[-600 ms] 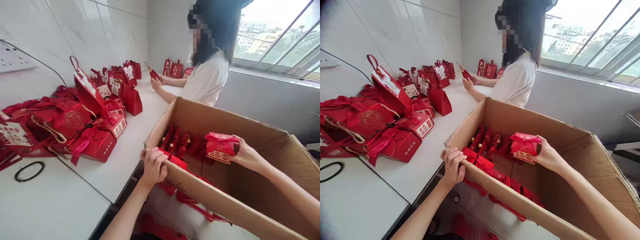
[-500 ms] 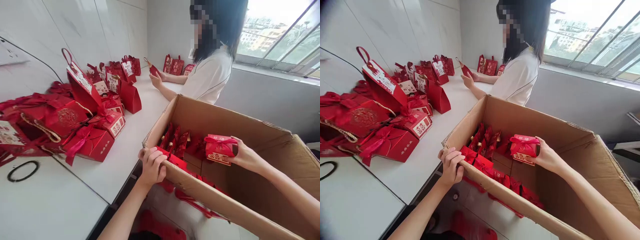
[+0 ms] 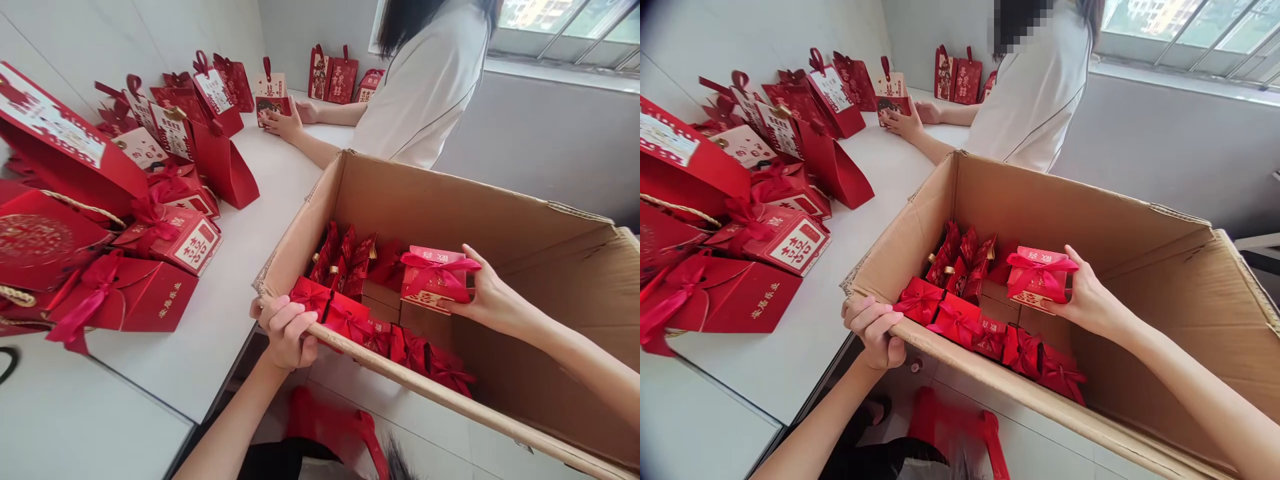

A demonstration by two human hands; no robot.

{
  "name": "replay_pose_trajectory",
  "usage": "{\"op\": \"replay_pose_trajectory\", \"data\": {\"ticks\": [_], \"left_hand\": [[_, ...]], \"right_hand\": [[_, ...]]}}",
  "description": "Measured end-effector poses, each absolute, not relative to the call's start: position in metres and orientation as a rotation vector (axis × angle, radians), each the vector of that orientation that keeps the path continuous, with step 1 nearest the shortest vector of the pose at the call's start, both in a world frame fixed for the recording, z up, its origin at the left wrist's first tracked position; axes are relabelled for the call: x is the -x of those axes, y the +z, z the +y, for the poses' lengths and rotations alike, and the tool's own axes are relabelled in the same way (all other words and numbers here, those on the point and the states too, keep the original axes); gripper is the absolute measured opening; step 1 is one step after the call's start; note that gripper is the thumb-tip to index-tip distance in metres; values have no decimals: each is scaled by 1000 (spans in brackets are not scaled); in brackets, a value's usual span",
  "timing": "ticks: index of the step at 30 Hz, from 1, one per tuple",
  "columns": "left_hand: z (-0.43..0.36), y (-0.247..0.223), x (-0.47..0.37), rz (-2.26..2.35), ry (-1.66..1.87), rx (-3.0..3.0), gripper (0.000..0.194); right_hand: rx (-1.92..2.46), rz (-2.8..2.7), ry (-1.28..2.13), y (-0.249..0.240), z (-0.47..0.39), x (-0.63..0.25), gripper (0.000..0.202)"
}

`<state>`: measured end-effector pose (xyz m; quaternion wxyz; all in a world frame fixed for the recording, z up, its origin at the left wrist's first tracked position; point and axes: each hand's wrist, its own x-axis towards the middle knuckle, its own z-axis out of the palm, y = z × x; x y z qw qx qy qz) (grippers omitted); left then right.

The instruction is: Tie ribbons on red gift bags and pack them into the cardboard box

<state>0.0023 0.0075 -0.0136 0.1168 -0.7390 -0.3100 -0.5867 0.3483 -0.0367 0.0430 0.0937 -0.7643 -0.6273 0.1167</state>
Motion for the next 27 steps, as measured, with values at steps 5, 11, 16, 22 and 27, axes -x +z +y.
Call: {"op": "replay_pose_trajectory", "data": {"ticks": [5, 11, 16, 22, 27], "left_hand": [[9, -21, -3, -926, -1744, 2080, 24], [8, -24, -5, -955, -1771, 2045, 23], [8, -22, -8, -982, -1807, 2028, 24], [10, -23, -13, -1000, -1823, 1965, 24], [8, -21, -15, -991, -1859, 2011, 24]], "right_hand": [[2151, -1915, 641, 27, -47, -339, 96], [2076, -1713, 1030, -9, -68, -327, 93], [1958, -1531, 1348, -11, -75, -305, 96], [1728, -1284, 1851, -17, -91, -303, 83], [1899, -778, 1729, -25, -77, -293, 54]]}}
